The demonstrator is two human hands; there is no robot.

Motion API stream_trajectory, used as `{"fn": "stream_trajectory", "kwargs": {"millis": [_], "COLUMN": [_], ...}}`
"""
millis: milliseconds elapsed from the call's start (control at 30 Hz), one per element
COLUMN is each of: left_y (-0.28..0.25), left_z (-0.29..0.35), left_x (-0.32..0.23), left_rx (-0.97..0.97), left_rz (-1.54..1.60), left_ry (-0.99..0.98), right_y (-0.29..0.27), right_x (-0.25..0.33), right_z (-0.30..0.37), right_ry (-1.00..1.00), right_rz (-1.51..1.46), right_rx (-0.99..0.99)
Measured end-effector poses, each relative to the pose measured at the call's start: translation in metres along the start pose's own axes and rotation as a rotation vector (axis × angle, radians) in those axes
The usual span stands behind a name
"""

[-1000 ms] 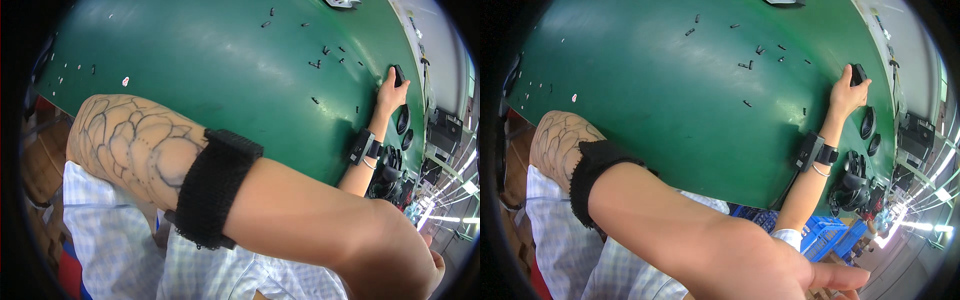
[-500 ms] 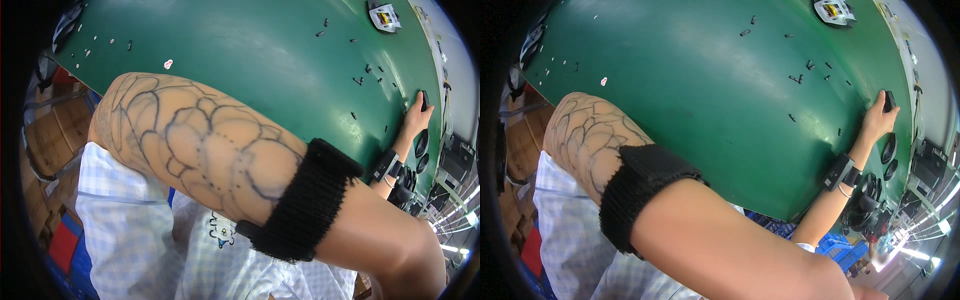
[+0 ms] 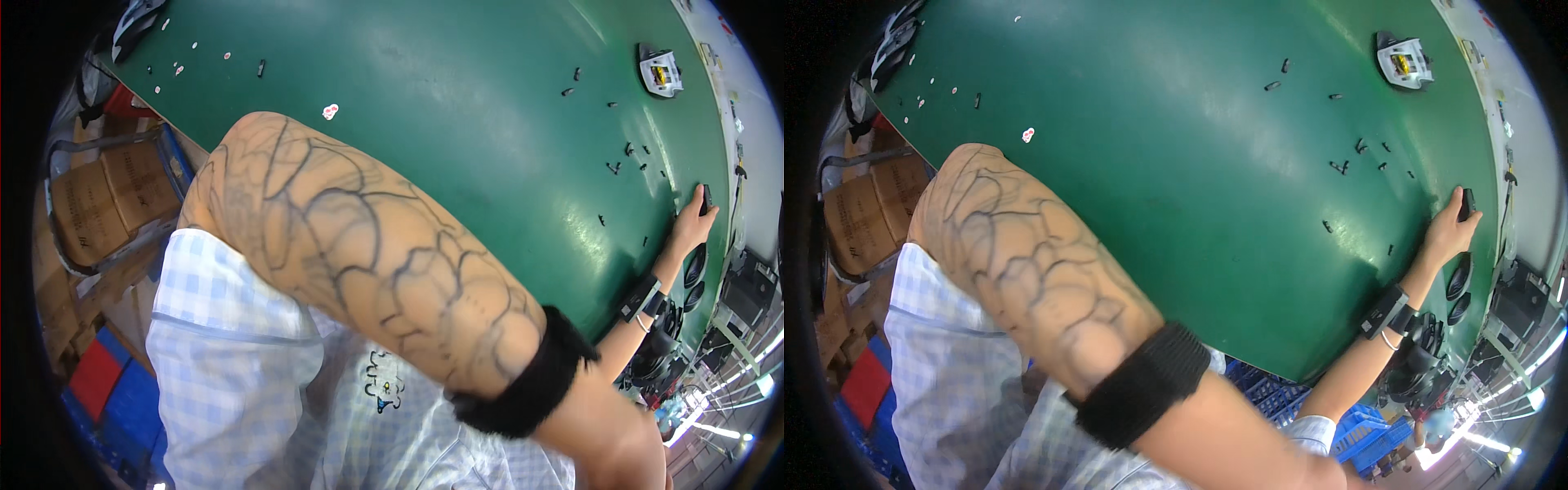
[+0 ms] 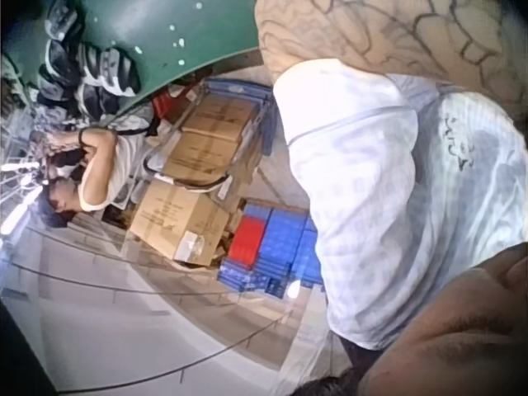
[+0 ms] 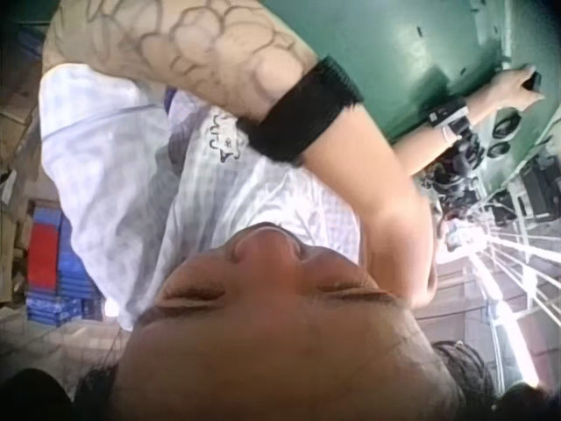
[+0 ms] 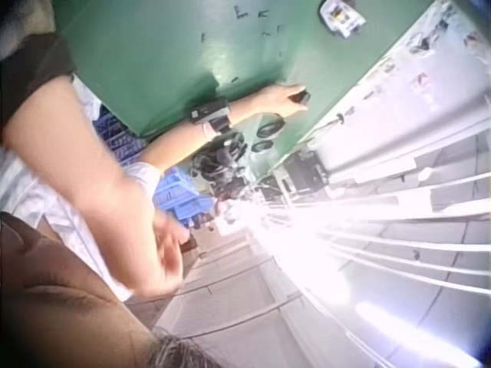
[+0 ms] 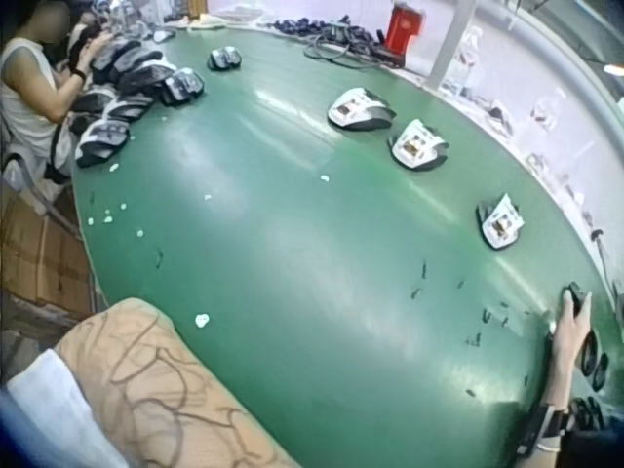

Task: Manually assemble the upper and lower casing of computer mice on a production line.

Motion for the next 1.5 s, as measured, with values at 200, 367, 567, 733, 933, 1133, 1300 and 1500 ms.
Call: {"fn": "stream_trajectory", "kwargs": {"millis": [200, 367, 567, 733, 933, 1133, 1300, 1500], "left_y": [-0.007, -0.025, -0.015, -0.011, -0.009, -0.004, -0.003, -0.004], "left_z": [0.014, 0.061, 0.081, 0.079, 0.083, 0.087, 0.089, 0.088], "left_x": [0.017, 0.048, 0.058, 0.063, 0.063, 0.065, 0.064, 0.064], "left_rx": [-0.138, 0.178, 0.248, 0.251, 0.325, 0.351, 0.404, 0.432], "left_rz": [-0.439, -0.406, -0.537, -0.542, -0.575, -0.546, -0.523, -0.527], "left_ry": [-0.013, -0.023, 0.045, 0.031, -0.018, -0.073, -0.11, -0.131], "right_y": [-0.018, 0.001, -0.008, -0.012, -0.013, -0.013, -0.01, -0.012], "right_x": [-0.007, -0.012, 0.009, 0.008, 0.011, 0.012, 0.011, 0.012], "right_z": [-0.001, 0.009, 0.016, 0.017, 0.02, 0.022, 0.021, 0.021], "right_ry": [-0.093, -0.061, 0.002, 0.073, 0.068, 0.073, 0.061, 0.073], "right_rz": [0.023, 0.016, -0.03, -0.034, -0.061, -0.048, -0.062, -0.067], "right_rx": [-0.052, -0.057, 0.009, 0.024, 0.035, 0.04, 0.031, 0.032]}}
Point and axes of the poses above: each hand's wrist, its own z-axis away from the middle knuckle, its own y-axis out of the palm, x = y × z, the point moved 5 cm from there along -z, towards the middle knuckle, and after that the axes turned 6 degrees about -x, right-handed, at the moved point
